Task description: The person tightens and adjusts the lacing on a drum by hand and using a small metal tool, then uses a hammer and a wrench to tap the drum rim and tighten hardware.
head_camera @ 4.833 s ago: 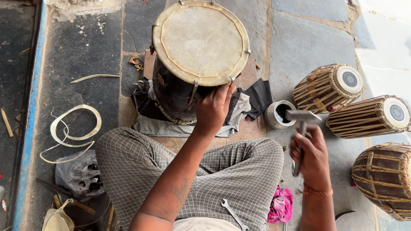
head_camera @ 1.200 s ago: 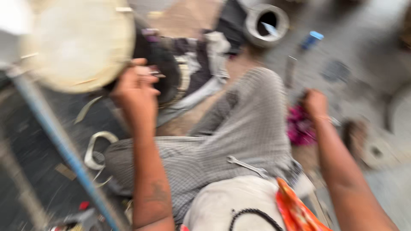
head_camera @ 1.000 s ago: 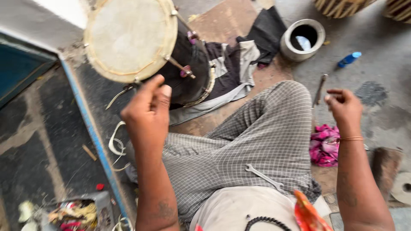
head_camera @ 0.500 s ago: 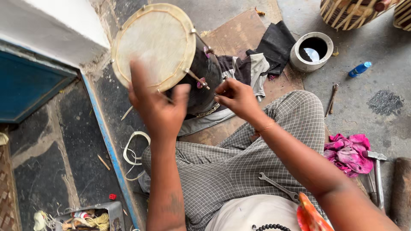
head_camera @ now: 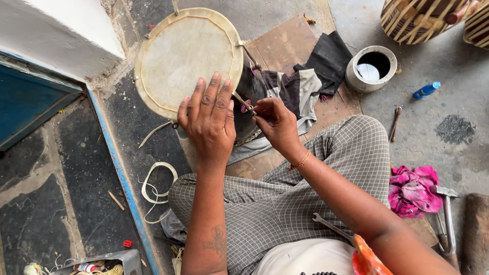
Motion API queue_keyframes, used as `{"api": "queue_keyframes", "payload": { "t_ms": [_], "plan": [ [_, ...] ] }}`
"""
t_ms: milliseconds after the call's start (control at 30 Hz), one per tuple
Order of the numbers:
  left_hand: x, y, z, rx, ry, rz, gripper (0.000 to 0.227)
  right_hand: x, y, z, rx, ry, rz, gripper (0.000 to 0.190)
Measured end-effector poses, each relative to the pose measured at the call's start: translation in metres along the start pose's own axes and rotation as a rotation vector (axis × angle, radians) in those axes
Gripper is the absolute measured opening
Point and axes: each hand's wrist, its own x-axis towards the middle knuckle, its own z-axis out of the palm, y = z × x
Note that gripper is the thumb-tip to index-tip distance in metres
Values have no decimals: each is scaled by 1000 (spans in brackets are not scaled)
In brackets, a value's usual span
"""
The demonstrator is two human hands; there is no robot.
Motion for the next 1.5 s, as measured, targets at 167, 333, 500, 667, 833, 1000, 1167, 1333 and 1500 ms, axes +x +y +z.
{"api": "queue_keyframes", "payload": {
  "t_ms": [167,333,500,667,833,1000,1167,1333,1500],
  "plan": [
    [-1,0,-1,-21,-1,-20,37,2,3,3,-61,31,68,42],
    [0,-1,3,-39,26,-20,37,-3,-4,1,-9,24,3,50],
    [-3,-1,7,-41,36,-21,37,3,3,4,0,8,36,56],
    [-3,-2,8,-56,44,-22,38,-5,2,4,99,14,3,45],
    [-4,0,7,-62,41,-26,37,3,2,4,-25,4,-27,54],
    [-2,-2,9,-44,62,-16,36,-4,-3,5,-122,44,-115,48],
    [-3,0,9,-39,56,-17,36,1,7,4,-35,19,-61,52],
    [-3,1,5,-42,39,-17,37,-2,5,4,-6,27,-56,45],
    [-4,0,9,-45,54,-20,38,6,1,-2,-38,-37,-161,52]
  ]
}}
